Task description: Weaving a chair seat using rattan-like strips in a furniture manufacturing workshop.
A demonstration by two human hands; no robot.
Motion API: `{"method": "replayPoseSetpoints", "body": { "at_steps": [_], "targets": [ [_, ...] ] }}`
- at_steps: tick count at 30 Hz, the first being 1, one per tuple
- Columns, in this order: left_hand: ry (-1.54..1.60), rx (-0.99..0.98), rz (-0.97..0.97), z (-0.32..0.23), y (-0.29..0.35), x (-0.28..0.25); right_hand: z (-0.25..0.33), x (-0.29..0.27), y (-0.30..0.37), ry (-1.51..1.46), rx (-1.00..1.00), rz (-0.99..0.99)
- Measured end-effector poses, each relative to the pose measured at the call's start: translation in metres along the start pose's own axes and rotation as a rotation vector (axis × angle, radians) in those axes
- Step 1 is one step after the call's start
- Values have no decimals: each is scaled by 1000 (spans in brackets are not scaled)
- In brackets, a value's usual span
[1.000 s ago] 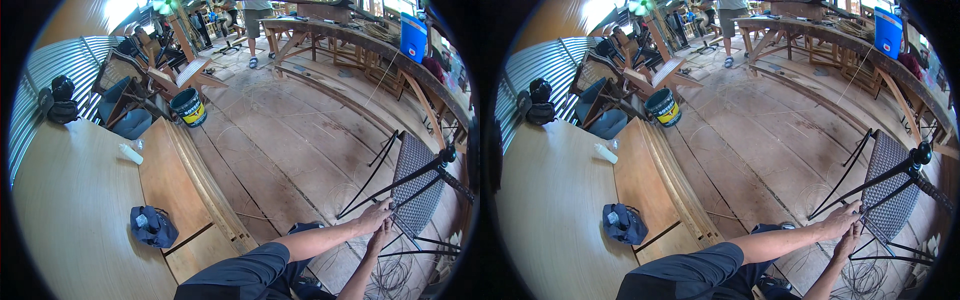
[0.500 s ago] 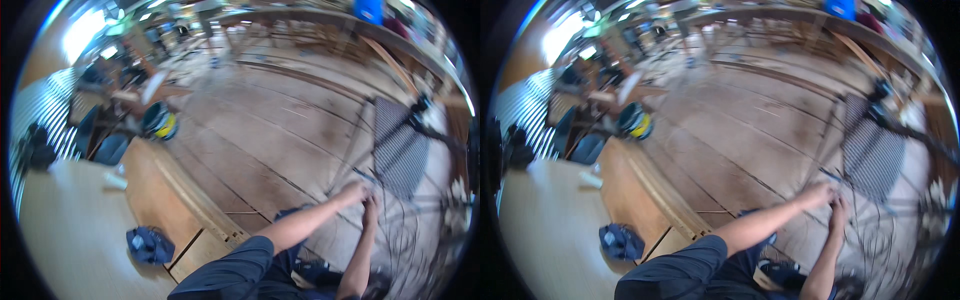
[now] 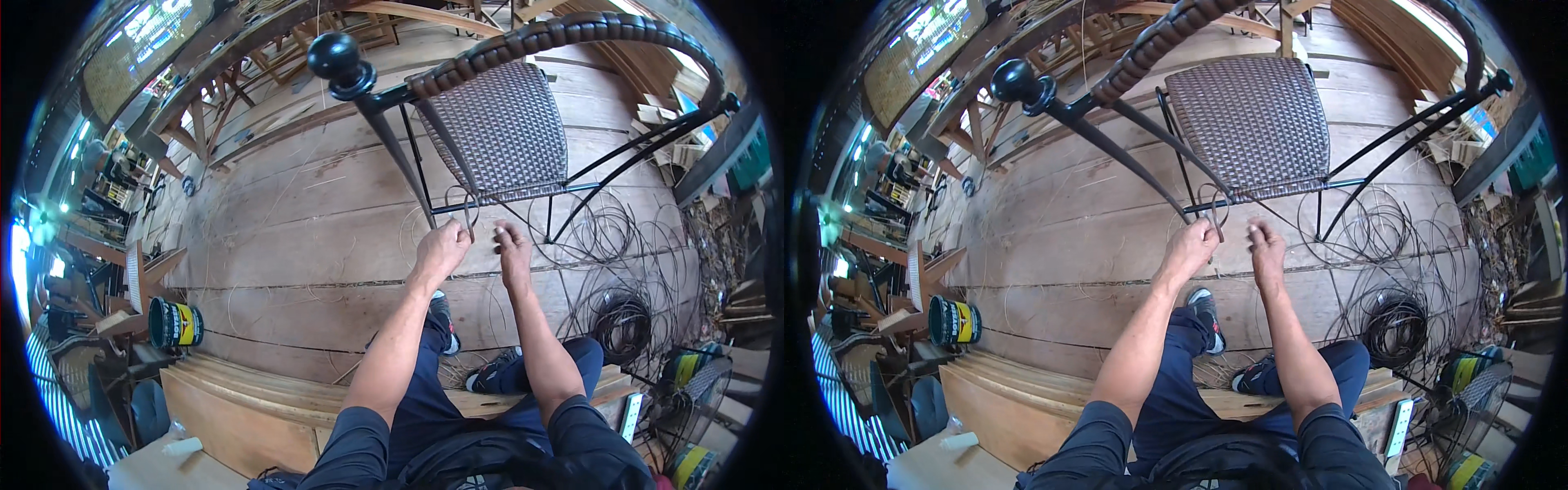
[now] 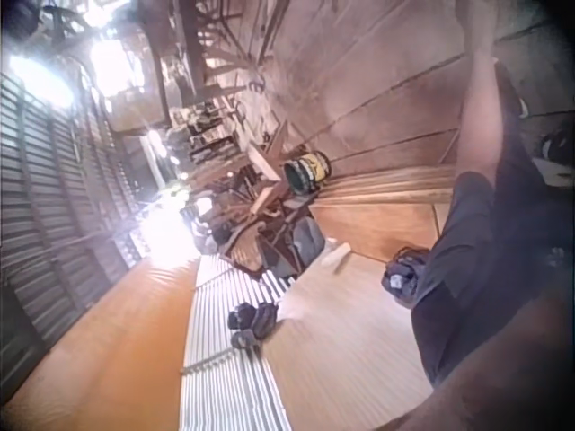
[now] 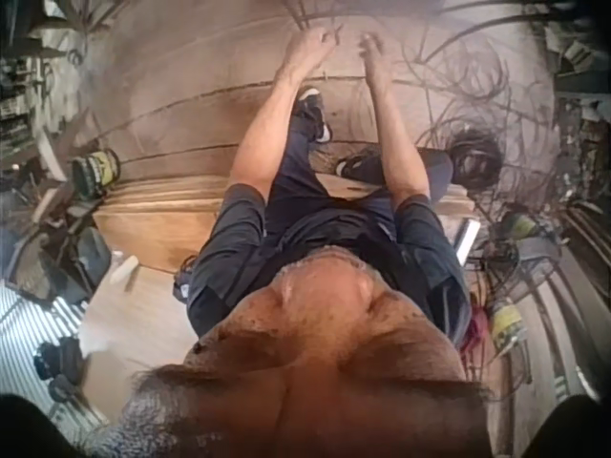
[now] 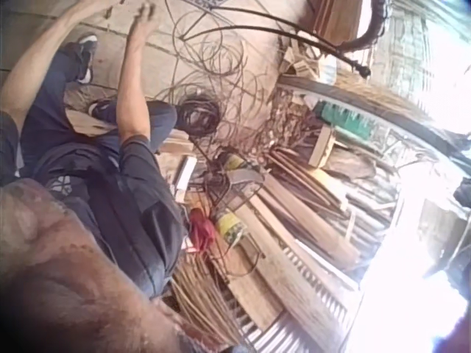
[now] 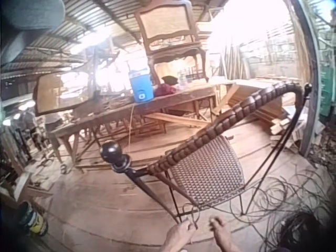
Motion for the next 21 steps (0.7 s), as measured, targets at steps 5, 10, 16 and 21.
{"method": "replayPoseSetpoints", "body": {
  "at_steps": [5,10,16,21],
  "targets": [
    [-42,-66,-4,11,-5,-3,8,-14,-8,1000,-452,-230],
    [-23,-55,-29,0,-4,-4,-7,-21,-8,813,-152,249],
    [-138,-40,-73,2,-11,-5,-82,-260,53,1328,340,369],
    [-176,-56,-207,9,-25,-1,-72,-295,68,1655,57,704]
  ]
}}
Point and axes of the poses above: each hand's wrist, its own y-axis away from the middle knuckle, its own x-axis out of the palm, z = x × y, the point moved 2 cm from there along -y, towards the middle knuckle, and after that the axes turned 14 degrees about -x, right-handed, at the moved point
